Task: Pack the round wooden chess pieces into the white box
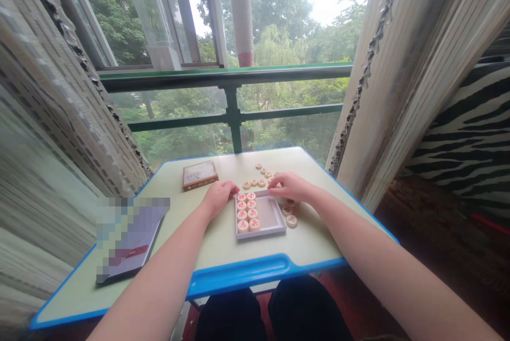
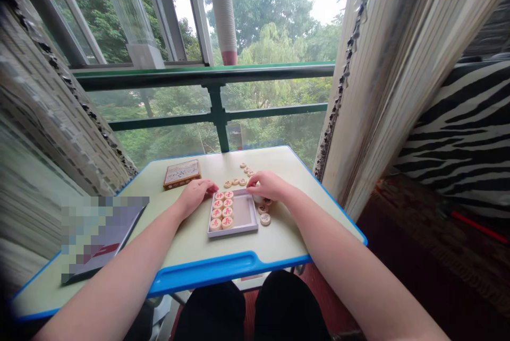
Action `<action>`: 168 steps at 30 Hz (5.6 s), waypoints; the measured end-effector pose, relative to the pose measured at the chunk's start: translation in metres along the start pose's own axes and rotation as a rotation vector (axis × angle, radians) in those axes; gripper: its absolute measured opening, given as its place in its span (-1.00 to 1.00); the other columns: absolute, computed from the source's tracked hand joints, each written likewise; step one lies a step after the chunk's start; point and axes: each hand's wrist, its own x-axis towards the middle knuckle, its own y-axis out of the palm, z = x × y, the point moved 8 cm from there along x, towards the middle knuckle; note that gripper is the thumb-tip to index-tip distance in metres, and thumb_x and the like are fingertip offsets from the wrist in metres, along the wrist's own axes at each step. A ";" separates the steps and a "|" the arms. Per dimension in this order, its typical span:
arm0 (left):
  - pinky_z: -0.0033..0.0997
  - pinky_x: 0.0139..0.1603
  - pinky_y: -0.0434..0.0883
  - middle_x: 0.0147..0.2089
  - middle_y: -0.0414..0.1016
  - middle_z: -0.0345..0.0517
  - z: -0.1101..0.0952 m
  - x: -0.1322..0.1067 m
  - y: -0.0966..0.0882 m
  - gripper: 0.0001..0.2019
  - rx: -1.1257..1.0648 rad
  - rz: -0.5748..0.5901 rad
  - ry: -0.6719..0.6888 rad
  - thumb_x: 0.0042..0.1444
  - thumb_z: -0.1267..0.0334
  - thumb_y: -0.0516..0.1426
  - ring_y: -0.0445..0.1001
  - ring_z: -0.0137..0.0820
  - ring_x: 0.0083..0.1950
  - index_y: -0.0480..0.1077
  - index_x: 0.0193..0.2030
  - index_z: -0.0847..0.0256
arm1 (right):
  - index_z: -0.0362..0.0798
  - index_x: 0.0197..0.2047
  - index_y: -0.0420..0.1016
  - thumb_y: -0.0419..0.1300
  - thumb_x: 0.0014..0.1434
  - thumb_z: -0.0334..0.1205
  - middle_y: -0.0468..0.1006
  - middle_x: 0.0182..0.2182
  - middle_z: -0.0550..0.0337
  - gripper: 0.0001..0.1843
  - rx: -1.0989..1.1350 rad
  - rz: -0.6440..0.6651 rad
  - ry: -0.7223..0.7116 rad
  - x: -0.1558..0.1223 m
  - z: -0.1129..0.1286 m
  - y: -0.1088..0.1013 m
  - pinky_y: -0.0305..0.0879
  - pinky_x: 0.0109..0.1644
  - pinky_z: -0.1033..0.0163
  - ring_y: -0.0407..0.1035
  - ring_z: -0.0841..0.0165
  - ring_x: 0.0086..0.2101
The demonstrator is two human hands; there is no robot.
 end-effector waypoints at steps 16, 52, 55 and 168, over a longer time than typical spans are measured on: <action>-0.36 -0.23 0.34 -0.44 0.47 -0.06 0.005 -0.001 0.000 -0.73 -0.024 -0.002 -0.009 -0.10 0.16 0.00 0.40 -0.34 -0.33 0.43 -0.51 0.28 | -0.07 -0.24 0.50 0.12 -0.04 0.17 0.56 -0.36 0.07 -0.51 -0.222 0.021 0.436 -0.010 -0.047 -0.017 0.15 -0.42 0.32 0.40 0.26 -0.34; -0.34 -0.21 0.32 -0.43 0.48 -0.07 0.008 0.003 0.001 -0.77 -0.065 0.021 -0.018 -0.15 0.17 0.05 0.38 -0.35 -0.35 0.45 -0.51 0.27 | -0.06 -0.31 0.52 0.18 -0.03 -0.19 0.40 -0.27 0.10 -0.80 -0.102 -0.115 0.145 0.001 -0.018 -0.007 0.23 -0.15 0.31 0.34 0.37 -0.31; -0.35 -0.22 0.32 -0.44 0.47 -0.08 0.006 0.002 0.001 -0.76 -0.049 0.024 -0.017 -0.15 0.16 0.04 0.38 -0.35 -0.35 0.45 -0.51 0.27 | -0.06 -0.28 0.52 0.17 -0.01 -0.20 0.40 -0.25 0.11 -0.79 -0.049 -0.165 0.052 -0.003 -0.002 -0.015 0.23 -0.11 0.29 0.34 0.37 -0.28; -0.34 -0.22 0.33 -0.43 0.49 -0.02 0.008 0.002 0.000 -0.56 -0.042 0.008 -0.019 -0.09 -0.12 0.06 0.40 -0.35 -0.36 0.46 -0.50 0.28 | 0.03 -0.30 0.53 0.26 -0.19 -0.07 0.45 -0.45 0.24 -0.67 -0.169 0.380 0.197 -0.032 -0.009 -0.017 0.10 -0.47 0.35 0.30 0.39 -0.45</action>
